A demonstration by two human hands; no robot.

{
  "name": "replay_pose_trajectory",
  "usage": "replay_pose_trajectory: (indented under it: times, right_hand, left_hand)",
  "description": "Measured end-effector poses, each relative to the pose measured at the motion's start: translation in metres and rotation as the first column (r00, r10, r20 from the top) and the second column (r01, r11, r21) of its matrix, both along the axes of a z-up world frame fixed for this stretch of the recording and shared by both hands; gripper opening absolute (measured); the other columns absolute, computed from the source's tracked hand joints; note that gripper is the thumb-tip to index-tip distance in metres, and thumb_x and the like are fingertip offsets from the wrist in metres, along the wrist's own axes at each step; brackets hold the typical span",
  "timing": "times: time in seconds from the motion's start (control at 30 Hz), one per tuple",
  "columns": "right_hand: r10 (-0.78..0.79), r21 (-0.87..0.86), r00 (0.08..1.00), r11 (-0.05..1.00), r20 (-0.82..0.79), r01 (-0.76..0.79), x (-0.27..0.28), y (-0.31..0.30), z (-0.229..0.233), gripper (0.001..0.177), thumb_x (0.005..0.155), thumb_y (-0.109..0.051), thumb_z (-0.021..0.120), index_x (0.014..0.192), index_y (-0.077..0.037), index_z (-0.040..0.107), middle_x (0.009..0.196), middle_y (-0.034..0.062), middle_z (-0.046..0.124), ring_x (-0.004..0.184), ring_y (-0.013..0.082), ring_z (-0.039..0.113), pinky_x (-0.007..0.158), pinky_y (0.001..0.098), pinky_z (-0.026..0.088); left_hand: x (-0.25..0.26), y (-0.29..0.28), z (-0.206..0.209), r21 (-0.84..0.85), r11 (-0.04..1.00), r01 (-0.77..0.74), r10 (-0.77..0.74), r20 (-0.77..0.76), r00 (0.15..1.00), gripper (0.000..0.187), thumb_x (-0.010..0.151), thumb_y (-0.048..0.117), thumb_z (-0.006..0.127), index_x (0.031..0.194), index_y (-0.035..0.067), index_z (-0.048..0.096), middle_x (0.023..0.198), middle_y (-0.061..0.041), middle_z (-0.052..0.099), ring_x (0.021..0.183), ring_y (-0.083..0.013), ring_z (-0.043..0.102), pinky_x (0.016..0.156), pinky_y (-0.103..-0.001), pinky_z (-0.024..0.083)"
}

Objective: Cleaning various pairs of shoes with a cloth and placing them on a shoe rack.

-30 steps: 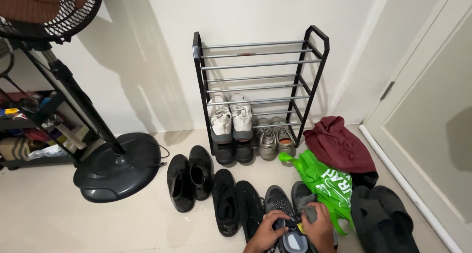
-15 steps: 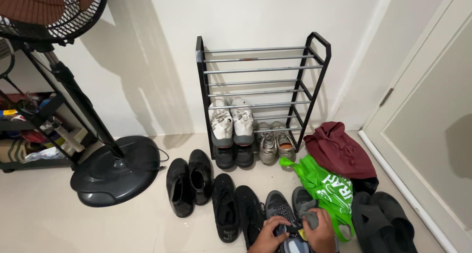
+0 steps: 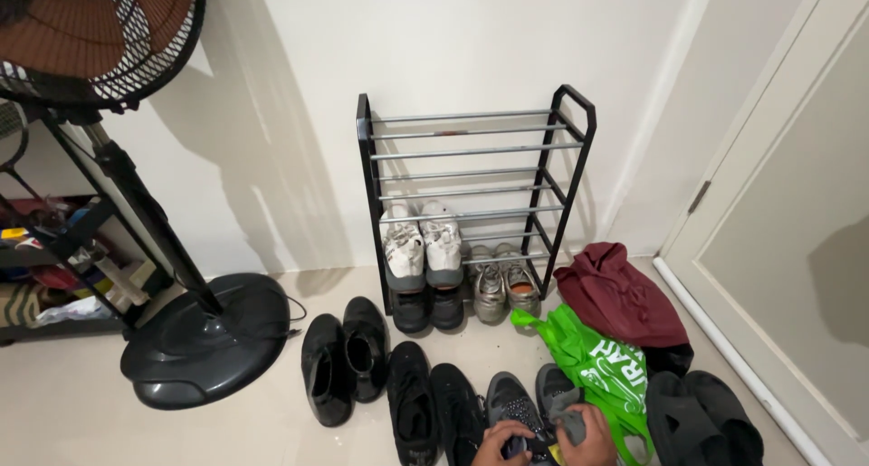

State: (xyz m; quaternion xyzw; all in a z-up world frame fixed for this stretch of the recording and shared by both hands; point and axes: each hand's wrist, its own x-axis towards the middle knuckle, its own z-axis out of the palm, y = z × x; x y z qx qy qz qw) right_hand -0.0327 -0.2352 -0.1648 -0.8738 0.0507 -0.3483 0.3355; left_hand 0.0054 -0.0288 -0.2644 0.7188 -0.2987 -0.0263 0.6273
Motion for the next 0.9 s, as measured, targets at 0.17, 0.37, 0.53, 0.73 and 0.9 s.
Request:
replay_pose_trajectory:
  times: [0.17,0.37,0.53,0.73,0.9]
  right_hand:
    - [0.004,0.016,0.999,1.0,-0.033,-0.004,0.005,-0.004,-0.009,0.036,0.06,-0.016,0.082,0.094,-0.015,0.07,0.097,0.0091,0.068,0.096,0.0319,0.068,0.084,0.0405,0.054]
    - [0.009,0.027,1.0,1.0,-0.013,-0.009,0.0,0.001,0.003,0.034,0.061,-0.015,0.081,0.093,-0.015,0.069,0.095,0.0089,0.068,0.096,0.0324,0.068,0.084,0.0413,0.054]
    - [0.046,0.003,0.999,0.999,-0.021,-0.046,-0.005,0.004,0.017,0.035,0.063,-0.015,0.081,0.095,-0.013,0.066,0.096,0.0109,0.066,0.097,0.0348,0.065,0.084,0.042,0.053]
    - [0.047,0.014,0.999,0.999,-0.017,-0.047,-0.01,0.009,0.028,0.036,0.063,-0.014,0.081,0.096,-0.012,0.066,0.097,0.0113,0.066,0.098,0.035,0.065,0.084,0.0426,0.052]
    - [0.024,0.01,0.999,1.0,-0.024,-0.023,-0.011,0.012,0.03,0.035,0.065,-0.014,0.08,0.097,-0.011,0.066,0.097,0.0109,0.066,0.098,0.0347,0.065,0.084,0.0424,0.053]
  left_hand:
    - [0.005,-0.002,-0.008,0.073,0.997,-0.028,0.026,0.027,0.999,0.039,0.078,0.018,0.088,0.116,0.016,0.077,0.127,-0.005,0.07,0.134,-0.0235,0.058,0.117,-0.041,0.031]
    - [0.008,0.0,-0.01,0.05,0.999,-0.014,0.011,0.063,0.998,0.039,0.079,0.018,0.088,0.116,0.015,0.077,0.127,-0.007,0.07,0.131,-0.0253,0.06,0.115,-0.042,0.036]
    - [0.002,0.001,0.002,-0.018,1.0,-0.017,0.018,0.077,0.997,0.039,0.077,0.014,0.087,0.114,0.013,0.077,0.123,-0.01,0.072,0.126,-0.0272,0.065,0.113,-0.041,0.045]
    - [0.004,0.003,0.005,-0.053,0.998,-0.016,0.021,0.102,0.995,0.037,0.077,0.012,0.087,0.113,0.01,0.078,0.121,-0.012,0.072,0.123,-0.0289,0.067,0.111,-0.04,0.047]
    - [0.0,0.006,0.014,-0.033,0.999,-0.011,0.013,0.084,0.996,0.037,0.077,0.012,0.087,0.112,0.009,0.078,0.121,-0.013,0.071,0.123,-0.0293,0.066,0.11,-0.04,0.046]
